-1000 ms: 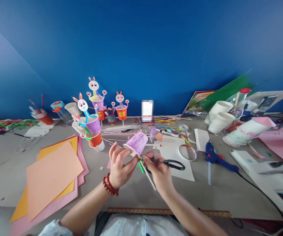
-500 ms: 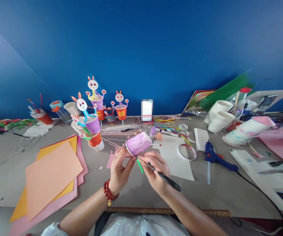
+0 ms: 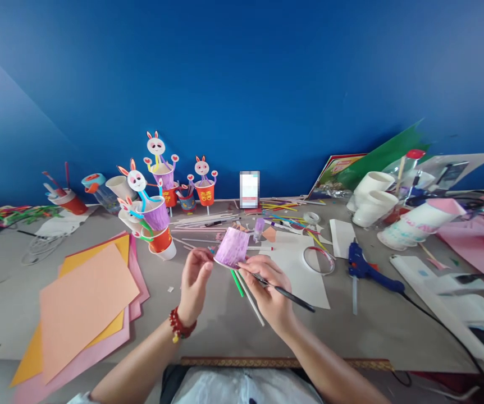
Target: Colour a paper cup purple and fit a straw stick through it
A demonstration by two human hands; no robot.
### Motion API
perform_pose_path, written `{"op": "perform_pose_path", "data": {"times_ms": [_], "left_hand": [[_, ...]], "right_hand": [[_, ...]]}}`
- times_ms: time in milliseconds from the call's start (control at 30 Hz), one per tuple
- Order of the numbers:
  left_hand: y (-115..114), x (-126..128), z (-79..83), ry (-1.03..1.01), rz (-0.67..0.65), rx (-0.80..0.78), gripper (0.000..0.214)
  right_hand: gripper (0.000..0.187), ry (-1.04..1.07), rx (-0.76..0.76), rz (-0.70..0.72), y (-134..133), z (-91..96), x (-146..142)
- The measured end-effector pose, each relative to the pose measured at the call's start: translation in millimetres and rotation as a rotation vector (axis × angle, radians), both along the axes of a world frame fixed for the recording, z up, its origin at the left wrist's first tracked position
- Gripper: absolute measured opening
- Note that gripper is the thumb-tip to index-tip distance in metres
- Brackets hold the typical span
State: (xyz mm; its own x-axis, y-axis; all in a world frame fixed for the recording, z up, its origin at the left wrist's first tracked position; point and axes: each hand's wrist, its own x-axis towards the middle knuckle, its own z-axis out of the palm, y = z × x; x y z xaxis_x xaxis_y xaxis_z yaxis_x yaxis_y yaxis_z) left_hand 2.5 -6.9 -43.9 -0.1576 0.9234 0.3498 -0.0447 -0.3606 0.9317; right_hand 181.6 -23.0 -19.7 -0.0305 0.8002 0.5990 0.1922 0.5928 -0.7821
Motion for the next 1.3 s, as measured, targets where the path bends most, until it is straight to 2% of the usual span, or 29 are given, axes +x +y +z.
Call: {"op": "perform_pose_path", "data": {"times_ms": [67, 133, 200, 233, 300, 367, 500, 633, 833, 967, 1167, 1300], "left_hand": [[7.6, -10.0, 10.1, -0.092, -0.112, -0.041, 0.042], [14.7, -18.4, 22.6, -0.149, -0.356, -0.193, 0.058], [18.8, -22.7, 32.4, -0.187, -0.619, -0.332, 0.064], [19.6, -23.2, 35.1, -0.188, -0.711, -0.370, 0.065], [19.0, -21.3, 35.0, -0.175, -0.789, -0.379, 0.064], [16.6, -17.6, 29.7, -0.152, -0.744, -0.327, 0.065], [10.6, -11.6, 18.2, -0.069, -0.558, -0.184, 0.075], [6.7, -9.9, 13.8, 0.022, -0.439, -0.065, 0.084], [4.9, -10.7, 3.0, 0.141, -0.251, 0.120, 0.091], [4.5, -10.5, -6.4, 0.182, -0.153, 0.209, 0.095], [3.2, -6.2, -5.3, 0.170, -0.057, 0.235, 0.095], [-0.6, -3.3, 7.0, 0.056, -0.165, 0.117, 0.086]], "right_hand": [[0.014, -0.034, 0.056, 0.050, 3.1, 0.7, 3.4], [0.014, -0.086, 0.091, 0.072, 5.6, 0.8, 4.3], [0.015, -0.158, 0.135, 0.100, 6.8, 1.7, 4.3], [0.016, -0.193, 0.159, 0.119, 7.0, 2.3, 4.3], [0.016, -0.246, 0.198, 0.145, 6.9, 3.1, 4.8], [0.017, -0.254, 0.211, 0.140, 6.1, 2.7, 5.5], [0.020, -0.191, 0.171, 0.084, 3.1, 1.5, 5.4], [0.019, -0.179, 0.148, 0.000, -1.4, 3.1, 1.9], [0.012, 0.036, -0.161, 0.018, -8.8, 5.3, -6.8], [0.015, 0.117, -0.241, 0.013, -11.4, 10.8, -11.9], [0.014, 0.136, -0.225, 0.005, -12.6, 14.1, -13.1], [0.012, 0.074, -0.110, 0.029, -11.9, 15.3, -8.4]]}}
